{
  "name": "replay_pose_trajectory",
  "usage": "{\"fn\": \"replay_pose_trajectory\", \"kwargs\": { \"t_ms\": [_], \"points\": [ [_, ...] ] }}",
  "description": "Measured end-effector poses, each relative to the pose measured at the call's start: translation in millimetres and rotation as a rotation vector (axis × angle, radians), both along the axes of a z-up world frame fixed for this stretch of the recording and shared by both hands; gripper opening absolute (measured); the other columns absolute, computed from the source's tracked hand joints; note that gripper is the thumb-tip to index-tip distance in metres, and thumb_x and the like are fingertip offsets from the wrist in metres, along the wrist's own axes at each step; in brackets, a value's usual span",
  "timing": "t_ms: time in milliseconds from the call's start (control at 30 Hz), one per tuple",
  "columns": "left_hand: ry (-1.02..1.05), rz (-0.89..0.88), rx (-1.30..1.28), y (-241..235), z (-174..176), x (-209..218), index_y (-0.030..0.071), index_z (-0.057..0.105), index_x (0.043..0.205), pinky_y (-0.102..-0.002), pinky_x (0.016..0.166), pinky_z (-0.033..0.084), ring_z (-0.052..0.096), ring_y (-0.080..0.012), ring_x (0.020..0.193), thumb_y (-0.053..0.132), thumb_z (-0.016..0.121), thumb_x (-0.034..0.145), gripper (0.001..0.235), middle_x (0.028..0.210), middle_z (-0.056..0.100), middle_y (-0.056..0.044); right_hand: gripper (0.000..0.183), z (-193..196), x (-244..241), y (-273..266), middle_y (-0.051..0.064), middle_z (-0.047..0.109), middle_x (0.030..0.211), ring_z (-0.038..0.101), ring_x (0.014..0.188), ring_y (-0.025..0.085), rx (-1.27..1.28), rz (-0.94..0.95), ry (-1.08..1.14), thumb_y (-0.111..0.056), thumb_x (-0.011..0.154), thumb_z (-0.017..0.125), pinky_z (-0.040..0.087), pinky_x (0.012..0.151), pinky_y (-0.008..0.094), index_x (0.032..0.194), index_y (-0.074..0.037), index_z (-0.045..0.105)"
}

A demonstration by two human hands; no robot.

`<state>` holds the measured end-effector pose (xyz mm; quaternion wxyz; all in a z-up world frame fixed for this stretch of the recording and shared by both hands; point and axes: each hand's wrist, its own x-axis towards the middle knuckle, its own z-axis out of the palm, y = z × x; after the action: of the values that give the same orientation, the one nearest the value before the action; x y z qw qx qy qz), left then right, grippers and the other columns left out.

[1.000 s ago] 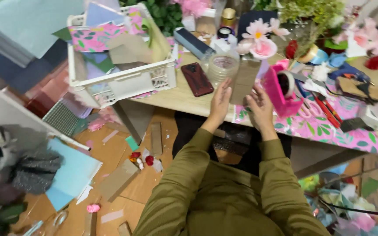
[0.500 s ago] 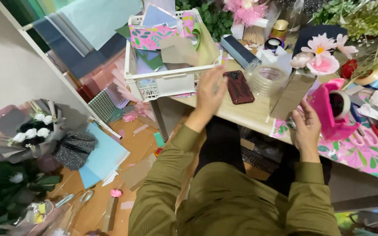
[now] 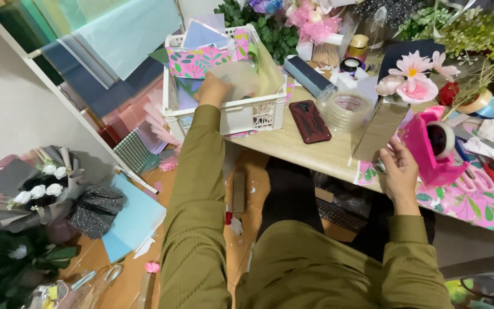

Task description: Decorating a cardboard tube with wrapping paper and artificial flowers to create a floral arrangement.

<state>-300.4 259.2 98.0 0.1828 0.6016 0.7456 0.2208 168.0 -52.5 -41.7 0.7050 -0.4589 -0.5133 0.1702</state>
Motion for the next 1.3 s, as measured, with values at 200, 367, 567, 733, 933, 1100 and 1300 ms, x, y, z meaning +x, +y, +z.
{"fn": "replay_pose_trajectory", "kwargs": {
  "t_ms": [200, 367, 567, 733, 933, 1100, 1300],
  "points": [
    [-0.044, 0.02, -0.114, -7.9, 10.1, -3.4, 0.011, 0.013, 0.161, -0.069, 0.1, 0.04, 0.056, -0.0385, 0.133, 0.059, 0.072, 0.085, 0.108, 0.144, 0.058, -0.016, 0.043, -2.2, 3.6, 3.1, 0.024, 0.058, 0.141, 0.061, 0.124, 0.028, 0.009, 0.006, -0.016, 0.003, 0.104, 0.064, 0.053, 0.101, 0.038, 0.145, 0.005, 0.052],
    [-0.057, -0.017, -0.159, -13.6, 4.9, -6.8, -0.001, 0.007, 0.158, -0.058, 0.114, 0.039, 0.049, -0.0367, 0.14, 0.027, 0.085, 0.078, 0.115, 0.147, 0.053, -0.021, 0.044, 2.2, 0.0, 2.3, 0.017, 0.062, 0.132, 0.062, 0.117, 0.02, -0.018, -0.024, 0.016, 0.0, 0.102, 0.068, 0.054, 0.101, 0.032, 0.144, 0.004, 0.054],
    [-0.206, 0.057, 0.195, 48.9, -22.5, -14.5, 0.004, 0.058, 0.125, -0.059, 0.091, 0.055, 0.067, -0.0378, 0.114, 0.015, 0.071, 0.084, 0.044, 0.112, 0.07, -0.017, 0.044, 25.1, -17.9, -11.2, 0.014, 0.063, 0.131, 0.062, 0.116, 0.017, -0.045, -0.047, 0.025, -0.002, 0.1, 0.069, 0.054, 0.1, 0.03, 0.142, 0.002, 0.057],
    [-0.231, 0.009, 0.95, 48.5, -30.3, -26.1, 0.012, 0.08, 0.09, -0.048, 0.079, 0.057, 0.069, -0.0372, 0.085, 0.008, 0.068, 0.083, 0.014, 0.081, 0.073, -0.016, 0.043, 30.6, -22.0, -16.3, 0.016, 0.064, 0.131, 0.063, 0.117, 0.019, -0.041, -0.036, 0.024, -0.001, 0.102, 0.069, 0.054, 0.099, 0.031, 0.143, 0.003, 0.057],
    [-0.888, 0.068, 0.911, 7.0, 6.3, -22.8, 0.013, 0.076, 0.083, -0.026, 0.07, 0.047, 0.057, -0.01, 0.076, 0.019, 0.072, 0.083, 0.007, 0.08, 0.066, 0.005, 0.045, 57.7, -33.9, -26.3, 0.013, 0.065, 0.128, 0.061, 0.115, 0.018, -0.265, -0.144, -0.103, -0.016, 0.102, 0.067, 0.05, 0.101, 0.031, 0.142, 0.001, 0.057],
    [-1.031, -0.018, 0.862, -21.1, 23.3, -17.2, 0.012, 0.073, 0.086, -0.027, 0.083, 0.055, 0.07, -0.0148, 0.095, 0.003, 0.068, 0.083, 0.011, 0.095, 0.077, -0.001, 0.044, 53.1, -31.8, -24.9, 0.013, 0.065, 0.128, 0.061, 0.115, 0.018, -0.241, -0.115, -0.075, -0.013, 0.102, 0.066, 0.05, 0.102, 0.031, 0.142, 0.001, 0.056],
    [-0.96, -0.022, 0.935, -16.6, 19.7, -16.3, 0.012, 0.072, 0.082, -0.028, 0.077, 0.055, 0.065, -0.0133, 0.084, 0.0, 0.069, 0.082, 0.013, 0.087, 0.074, 0.001, 0.045, 48.2, -30.4, -21.7, 0.016, 0.063, 0.132, 0.061, 0.118, 0.02, -0.158, -0.046, -0.027, -0.01, 0.102, 0.064, 0.052, 0.103, 0.032, 0.143, 0.004, 0.053]
  ]
}}
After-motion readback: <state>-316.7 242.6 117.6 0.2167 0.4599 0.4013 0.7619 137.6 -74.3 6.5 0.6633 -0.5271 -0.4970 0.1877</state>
